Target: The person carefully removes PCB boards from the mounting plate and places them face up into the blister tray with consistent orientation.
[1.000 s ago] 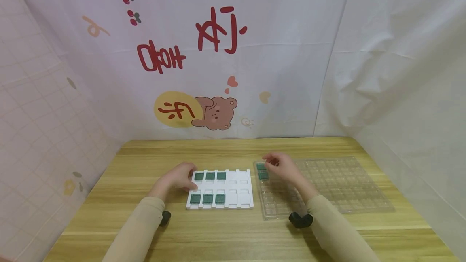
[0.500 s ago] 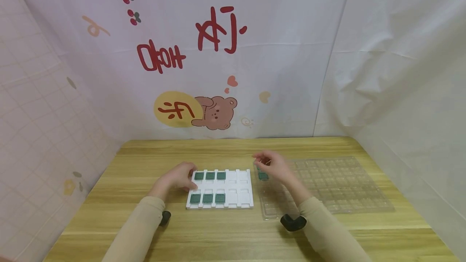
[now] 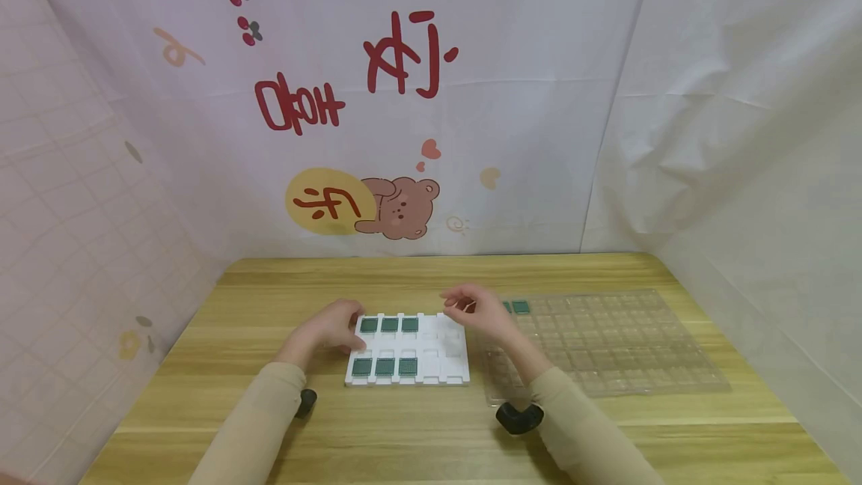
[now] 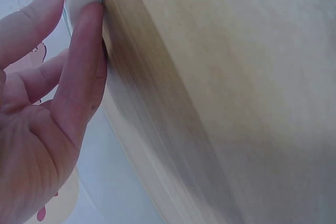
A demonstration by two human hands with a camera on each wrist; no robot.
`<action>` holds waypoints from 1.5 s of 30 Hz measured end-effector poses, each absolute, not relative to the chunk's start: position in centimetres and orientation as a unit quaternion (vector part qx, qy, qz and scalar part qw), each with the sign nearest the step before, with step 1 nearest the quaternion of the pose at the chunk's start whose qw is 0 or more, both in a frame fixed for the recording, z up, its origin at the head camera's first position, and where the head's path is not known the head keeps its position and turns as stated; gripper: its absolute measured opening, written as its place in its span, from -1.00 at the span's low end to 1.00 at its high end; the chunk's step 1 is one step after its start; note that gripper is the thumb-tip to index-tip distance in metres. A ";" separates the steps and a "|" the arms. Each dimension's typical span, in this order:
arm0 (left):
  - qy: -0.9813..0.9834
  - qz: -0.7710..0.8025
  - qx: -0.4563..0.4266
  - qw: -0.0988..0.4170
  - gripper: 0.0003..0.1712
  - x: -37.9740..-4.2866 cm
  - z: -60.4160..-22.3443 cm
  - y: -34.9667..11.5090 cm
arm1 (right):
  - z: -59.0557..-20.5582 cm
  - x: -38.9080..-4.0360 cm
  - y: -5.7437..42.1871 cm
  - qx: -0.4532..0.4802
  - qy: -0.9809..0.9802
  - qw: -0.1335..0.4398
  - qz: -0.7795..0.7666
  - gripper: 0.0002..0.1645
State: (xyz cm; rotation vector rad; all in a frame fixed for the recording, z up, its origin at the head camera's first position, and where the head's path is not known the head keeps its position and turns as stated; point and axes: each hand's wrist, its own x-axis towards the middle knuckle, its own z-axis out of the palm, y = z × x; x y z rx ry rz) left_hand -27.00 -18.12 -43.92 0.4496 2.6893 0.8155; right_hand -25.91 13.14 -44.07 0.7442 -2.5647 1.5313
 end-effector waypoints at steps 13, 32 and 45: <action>0.934 0.282 0.161 0.148 -0.37 -27.0 -43.8 -18.1 | -45.9 -26.8 11.1 0.271 -0.842 0.008 0.466 -0.61; 0.935 0.279 0.157 0.152 -0.37 -27.2 -43.9 -18.1 | -46.4 -27.1 8.3 0.303 -0.887 0.040 0.347 -0.45; 0.934 0.279 0.167 0.147 -0.34 -27.2 -44.1 -18.1 | -46.4 -27.1 6.8 0.276 -0.937 0.049 0.210 -0.44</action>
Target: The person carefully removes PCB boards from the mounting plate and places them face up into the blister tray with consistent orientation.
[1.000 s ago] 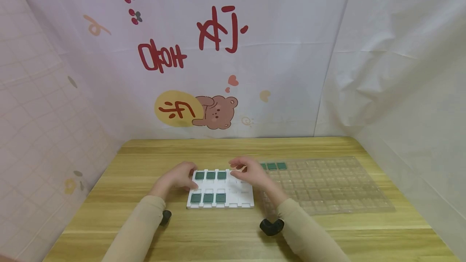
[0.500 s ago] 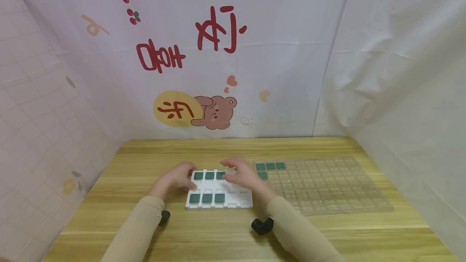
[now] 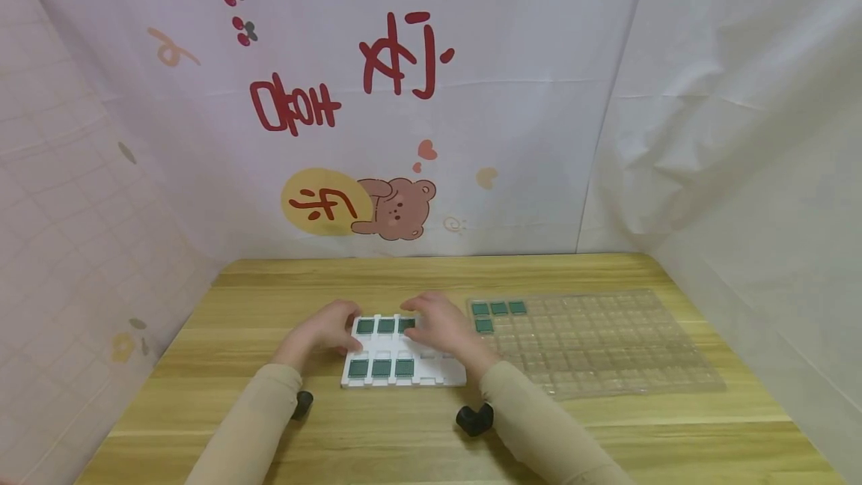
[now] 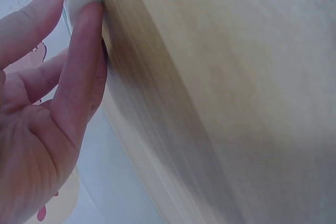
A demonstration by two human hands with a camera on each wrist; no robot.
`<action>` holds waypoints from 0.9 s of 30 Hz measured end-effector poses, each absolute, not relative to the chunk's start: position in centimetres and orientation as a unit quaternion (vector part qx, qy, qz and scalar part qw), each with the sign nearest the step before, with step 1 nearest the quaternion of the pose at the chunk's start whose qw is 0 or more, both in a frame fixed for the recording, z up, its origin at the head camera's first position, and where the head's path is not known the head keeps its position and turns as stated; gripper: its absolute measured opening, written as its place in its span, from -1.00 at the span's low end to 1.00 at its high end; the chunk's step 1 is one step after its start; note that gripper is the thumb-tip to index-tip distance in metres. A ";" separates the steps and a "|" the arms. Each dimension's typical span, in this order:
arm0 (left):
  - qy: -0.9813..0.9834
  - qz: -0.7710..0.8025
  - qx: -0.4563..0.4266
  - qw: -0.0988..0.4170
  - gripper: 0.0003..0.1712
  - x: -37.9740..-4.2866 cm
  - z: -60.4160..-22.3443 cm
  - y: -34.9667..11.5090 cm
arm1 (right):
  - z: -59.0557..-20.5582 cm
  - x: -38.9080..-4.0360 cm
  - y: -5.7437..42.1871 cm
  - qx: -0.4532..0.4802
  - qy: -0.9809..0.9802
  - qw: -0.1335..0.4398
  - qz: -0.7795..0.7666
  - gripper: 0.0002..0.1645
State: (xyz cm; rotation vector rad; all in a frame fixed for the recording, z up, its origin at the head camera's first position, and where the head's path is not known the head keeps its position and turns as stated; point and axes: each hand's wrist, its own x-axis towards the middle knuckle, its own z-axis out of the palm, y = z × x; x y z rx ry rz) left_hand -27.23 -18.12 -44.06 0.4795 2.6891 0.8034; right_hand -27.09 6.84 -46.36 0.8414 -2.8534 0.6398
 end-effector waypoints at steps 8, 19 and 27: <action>0.932 0.287 0.157 0.155 -0.34 -27.1 -43.9 -18.0 | -46.9 -27.1 6.3 0.274 -0.944 0.057 0.172 -0.51; 0.925 0.311 0.152 0.159 -0.34 -26.9 -43.9 -18.0 | -47.3 -27.1 5.9 0.267 -0.952 0.083 0.128 -0.54; 0.927 0.305 0.155 0.156 -0.36 -27.0 -43.8 -18.0 | -46.7 -26.7 5.7 0.266 -0.953 0.080 0.119 -0.56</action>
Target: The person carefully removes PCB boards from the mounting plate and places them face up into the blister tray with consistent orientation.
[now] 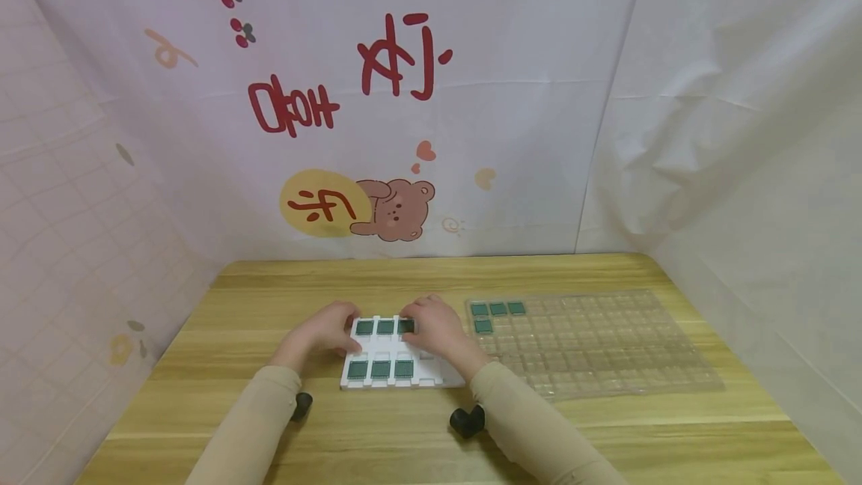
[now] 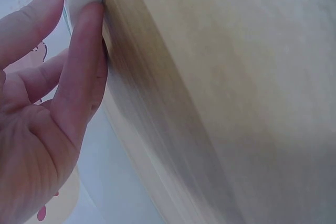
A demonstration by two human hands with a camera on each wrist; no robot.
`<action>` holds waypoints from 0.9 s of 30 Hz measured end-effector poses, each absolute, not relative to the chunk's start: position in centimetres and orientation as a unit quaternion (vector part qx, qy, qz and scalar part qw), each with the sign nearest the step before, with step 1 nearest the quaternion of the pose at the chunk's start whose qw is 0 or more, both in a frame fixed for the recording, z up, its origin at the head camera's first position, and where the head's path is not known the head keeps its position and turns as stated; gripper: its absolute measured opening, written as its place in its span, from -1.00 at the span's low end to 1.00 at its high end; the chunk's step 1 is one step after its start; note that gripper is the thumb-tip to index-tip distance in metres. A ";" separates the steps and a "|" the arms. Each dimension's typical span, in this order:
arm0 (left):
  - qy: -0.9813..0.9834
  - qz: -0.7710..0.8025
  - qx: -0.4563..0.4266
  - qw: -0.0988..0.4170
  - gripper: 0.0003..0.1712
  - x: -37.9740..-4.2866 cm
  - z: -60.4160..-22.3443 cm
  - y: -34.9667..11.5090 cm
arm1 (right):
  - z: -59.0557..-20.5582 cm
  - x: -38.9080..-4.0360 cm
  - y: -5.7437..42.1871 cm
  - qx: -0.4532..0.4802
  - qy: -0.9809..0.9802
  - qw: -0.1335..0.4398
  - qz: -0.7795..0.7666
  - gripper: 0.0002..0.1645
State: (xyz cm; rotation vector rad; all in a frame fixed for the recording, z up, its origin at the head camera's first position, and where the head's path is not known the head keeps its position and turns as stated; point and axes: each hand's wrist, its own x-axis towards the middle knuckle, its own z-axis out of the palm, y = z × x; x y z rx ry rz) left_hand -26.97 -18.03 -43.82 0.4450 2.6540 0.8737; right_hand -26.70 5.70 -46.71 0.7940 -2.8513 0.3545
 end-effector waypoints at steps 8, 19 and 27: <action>0.934 0.285 0.147 0.155 -0.34 -27.0 -43.9 -18.0 | -46.7 -26.9 5.5 0.260 -0.958 0.071 0.100 -0.58; 0.937 0.272 0.157 0.151 -0.35 -27.2 -44.1 -18.0 | -46.7 -27.1 5.3 0.261 -0.959 0.070 0.091 -0.62; 0.937 0.275 0.157 0.149 -0.34 -27.1 -44.0 -18.0 | -46.7 -27.3 5.2 0.263 -0.959 0.065 0.086 -0.64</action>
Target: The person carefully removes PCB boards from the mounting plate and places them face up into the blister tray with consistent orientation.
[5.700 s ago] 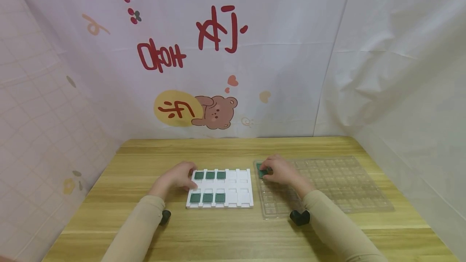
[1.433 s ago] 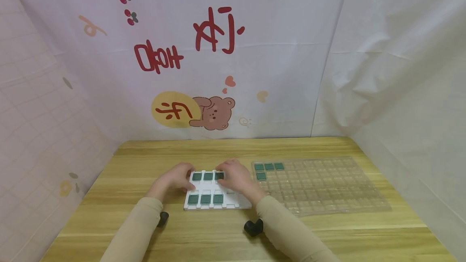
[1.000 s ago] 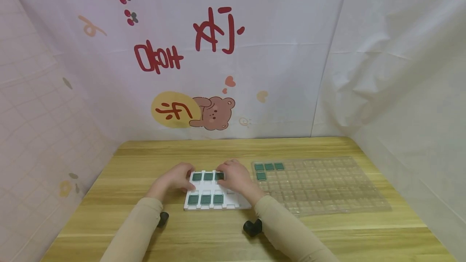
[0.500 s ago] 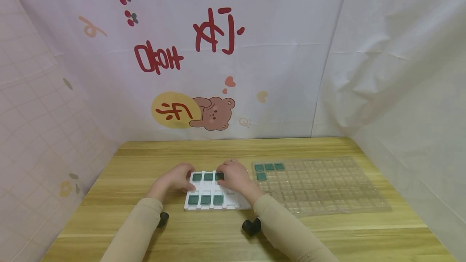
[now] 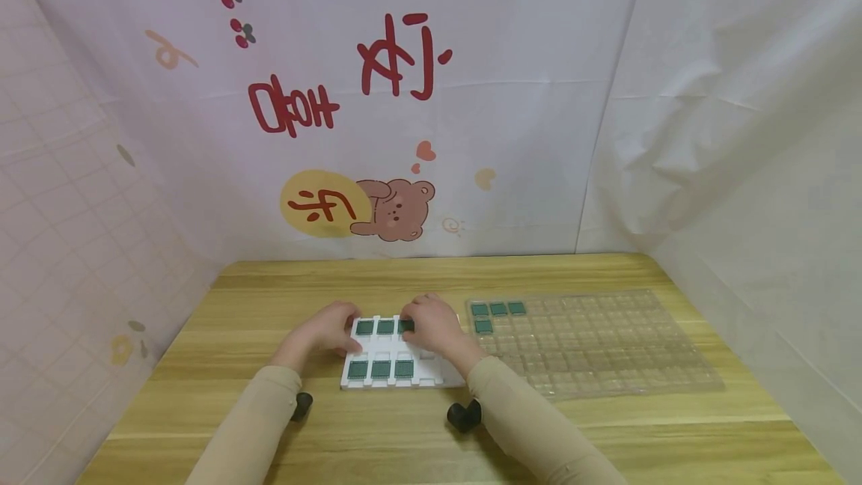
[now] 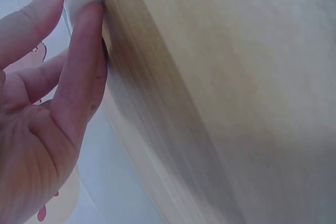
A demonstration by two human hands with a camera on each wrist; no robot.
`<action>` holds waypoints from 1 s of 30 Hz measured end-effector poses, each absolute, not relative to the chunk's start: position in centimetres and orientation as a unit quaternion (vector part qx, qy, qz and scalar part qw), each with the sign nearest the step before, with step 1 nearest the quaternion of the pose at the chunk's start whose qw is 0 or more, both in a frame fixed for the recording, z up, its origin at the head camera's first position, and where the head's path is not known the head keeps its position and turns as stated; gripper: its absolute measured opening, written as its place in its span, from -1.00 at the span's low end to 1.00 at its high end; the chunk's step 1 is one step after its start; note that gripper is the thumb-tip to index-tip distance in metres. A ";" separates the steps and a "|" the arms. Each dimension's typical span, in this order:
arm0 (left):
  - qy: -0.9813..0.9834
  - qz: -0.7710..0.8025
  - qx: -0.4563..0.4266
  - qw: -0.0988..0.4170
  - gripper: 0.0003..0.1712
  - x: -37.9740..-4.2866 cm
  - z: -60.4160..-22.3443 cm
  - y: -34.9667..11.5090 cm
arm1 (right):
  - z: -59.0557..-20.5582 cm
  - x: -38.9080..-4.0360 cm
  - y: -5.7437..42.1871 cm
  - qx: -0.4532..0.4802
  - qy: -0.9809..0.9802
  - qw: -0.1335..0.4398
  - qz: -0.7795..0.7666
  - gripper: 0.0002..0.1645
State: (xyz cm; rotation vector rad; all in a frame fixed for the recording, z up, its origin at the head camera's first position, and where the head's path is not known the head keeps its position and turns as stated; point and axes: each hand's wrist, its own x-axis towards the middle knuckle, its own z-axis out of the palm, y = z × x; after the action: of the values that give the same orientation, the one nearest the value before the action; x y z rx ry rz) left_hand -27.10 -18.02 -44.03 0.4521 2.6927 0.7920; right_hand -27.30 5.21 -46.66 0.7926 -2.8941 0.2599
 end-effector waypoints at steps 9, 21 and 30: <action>0.936 0.277 0.154 0.152 -0.32 -27.0 -43.8 -18.0 | -46.3 -27.6 5.3 0.269 -0.957 0.046 0.102 -0.67; 0.935 0.280 0.155 0.151 -0.32 -26.9 -43.7 -17.9 | -46.4 -28.1 5.4 0.260 -0.958 0.021 0.123 -0.67; 0.936 0.280 0.155 0.148 -0.33 -26.8 -43.8 -18.0 | -46.5 -28.0 5.4 0.247 -0.956 0.017 0.157 -0.66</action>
State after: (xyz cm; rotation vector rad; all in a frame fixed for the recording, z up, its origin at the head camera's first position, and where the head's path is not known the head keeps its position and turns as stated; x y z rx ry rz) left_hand -26.83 -17.98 -43.77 0.4461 2.6906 0.8048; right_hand -28.02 5.37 -46.54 0.7688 -2.9709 0.4890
